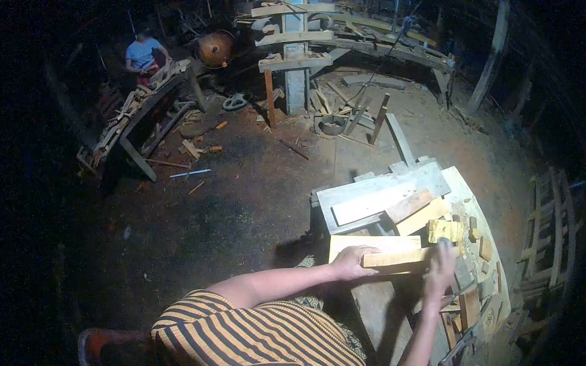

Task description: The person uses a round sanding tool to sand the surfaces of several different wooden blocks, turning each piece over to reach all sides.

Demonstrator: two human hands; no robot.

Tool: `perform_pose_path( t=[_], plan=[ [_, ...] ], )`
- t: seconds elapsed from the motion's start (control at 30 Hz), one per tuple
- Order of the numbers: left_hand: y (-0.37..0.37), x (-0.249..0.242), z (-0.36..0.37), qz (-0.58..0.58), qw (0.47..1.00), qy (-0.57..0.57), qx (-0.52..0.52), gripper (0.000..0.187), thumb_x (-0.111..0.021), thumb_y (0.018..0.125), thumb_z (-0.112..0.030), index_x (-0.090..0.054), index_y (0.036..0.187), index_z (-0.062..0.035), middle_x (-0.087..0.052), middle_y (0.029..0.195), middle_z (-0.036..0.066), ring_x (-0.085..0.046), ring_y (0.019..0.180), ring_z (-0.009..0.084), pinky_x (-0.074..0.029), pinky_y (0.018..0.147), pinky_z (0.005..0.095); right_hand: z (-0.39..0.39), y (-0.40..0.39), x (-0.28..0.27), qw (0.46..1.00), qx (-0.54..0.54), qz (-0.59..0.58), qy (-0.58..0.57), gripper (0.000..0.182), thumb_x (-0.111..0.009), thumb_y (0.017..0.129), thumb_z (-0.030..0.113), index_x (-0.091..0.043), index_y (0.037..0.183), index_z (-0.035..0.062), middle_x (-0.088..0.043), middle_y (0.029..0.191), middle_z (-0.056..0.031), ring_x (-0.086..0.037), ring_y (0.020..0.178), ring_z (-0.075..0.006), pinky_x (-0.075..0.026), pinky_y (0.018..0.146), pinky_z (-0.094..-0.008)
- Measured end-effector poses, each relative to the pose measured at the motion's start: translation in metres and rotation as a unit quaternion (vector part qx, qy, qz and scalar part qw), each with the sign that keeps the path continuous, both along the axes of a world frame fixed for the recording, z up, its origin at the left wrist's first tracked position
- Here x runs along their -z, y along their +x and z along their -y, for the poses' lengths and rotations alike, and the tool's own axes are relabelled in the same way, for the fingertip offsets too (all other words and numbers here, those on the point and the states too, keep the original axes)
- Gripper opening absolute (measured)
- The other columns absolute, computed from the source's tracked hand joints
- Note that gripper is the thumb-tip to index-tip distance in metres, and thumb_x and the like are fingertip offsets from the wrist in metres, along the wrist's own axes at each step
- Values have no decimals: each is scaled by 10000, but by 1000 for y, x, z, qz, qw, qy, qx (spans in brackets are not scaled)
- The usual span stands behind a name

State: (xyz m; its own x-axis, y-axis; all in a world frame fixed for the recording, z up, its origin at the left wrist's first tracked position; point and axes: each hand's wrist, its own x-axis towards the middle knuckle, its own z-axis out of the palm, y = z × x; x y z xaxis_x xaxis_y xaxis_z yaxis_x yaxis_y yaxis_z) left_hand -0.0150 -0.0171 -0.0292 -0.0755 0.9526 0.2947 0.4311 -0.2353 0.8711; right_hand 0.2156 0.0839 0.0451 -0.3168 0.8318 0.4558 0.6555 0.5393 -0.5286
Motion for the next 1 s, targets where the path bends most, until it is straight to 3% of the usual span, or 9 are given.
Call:
perform_pose_path(
  t=[0.1,0.23,0.37,0.47,0.6,0.73,0.8,0.9,1.0],
  plan=[
    [2,-5,0,18,1000,-10,8,443,-737,686,-223,-614,1080,-63,-640,1044,150,-619,970,281,-477,845,361,55,-46,14,971,-140,141,135,473,-626,722,118,-594,1194,122,-504,1313,-123,-397,1278,-313,-252,1080,-457],
    [-1,21,-7,31,999,16,27,415,-715,666,-258,-627,1022,-64,-646,978,169,-630,905,327,-498,804,388,84,-68,15,956,-254,119,86,530,-608,679,70,-580,1197,177,-489,1327,-91,-398,1272,-303,-249,1048,-560],
    [8,-7,0,89,994,-43,49,579,-786,693,-181,-550,1177,33,-652,1053,130,-627,947,176,-491,843,300,-3,2,51,989,-8,102,111,454,-543,779,112,-548,1229,171,-470,1345,-97,-390,1273,-310,-271,1025,-580],
    [10,-4,2,93,994,-46,45,534,-791,704,-134,-554,1140,63,-645,1038,139,-620,944,168,-489,845,295,-25,41,29,986,144,-56,59,306,-476,866,151,-599,1145,119,-535,1247,-144,-450,1201,-334,-356,981,-465],
    [12,6,-1,179,982,-21,58,478,-786,699,-126,-577,1101,27,-657,1002,105,-621,923,145,-495,817,291,33,-18,-12,985,-35,-8,170,325,-561,772,97,-622,1091,98,-586,1169,-147,-510,1150,-294,-385,968,-418],
    [-6,19,-3,-46,997,31,51,346,-729,697,-240,-633,999,-99,-678,925,102,-659,855,239,-510,721,342,97,-70,0,960,-178,58,207,444,-594,696,61,-606,1135,128,-575,1216,-96,-534,1136,-260,-380,972,-427],
    [1,10,1,26,999,9,32,340,-720,702,-245,-638,987,-78,-678,920,118,-660,846,267,-509,733,350,88,-68,14,964,-181,103,166,513,-611,670,64,-579,1176,147,-553,1248,-86,-537,1133,-271,-376,978,-426],
    [5,13,-2,58,998,-18,12,478,-763,708,-298,-624,1097,-59,-672,965,129,-652,895,221,-499,795,313,19,-34,24,965,-97,-16,245,297,-556,638,15,-662,897,112,-645,965,-105,-589,985,-292,-420,855,-438],
    [6,3,0,62,997,-32,20,538,-778,707,-318,-608,1133,-37,-672,973,124,-645,893,183,-493,808,298,-37,33,27,992,53,-111,40,261,-491,862,116,-617,1068,18,-607,1106,-171,-553,1082,-293,-408,936,-360]
  ],
)
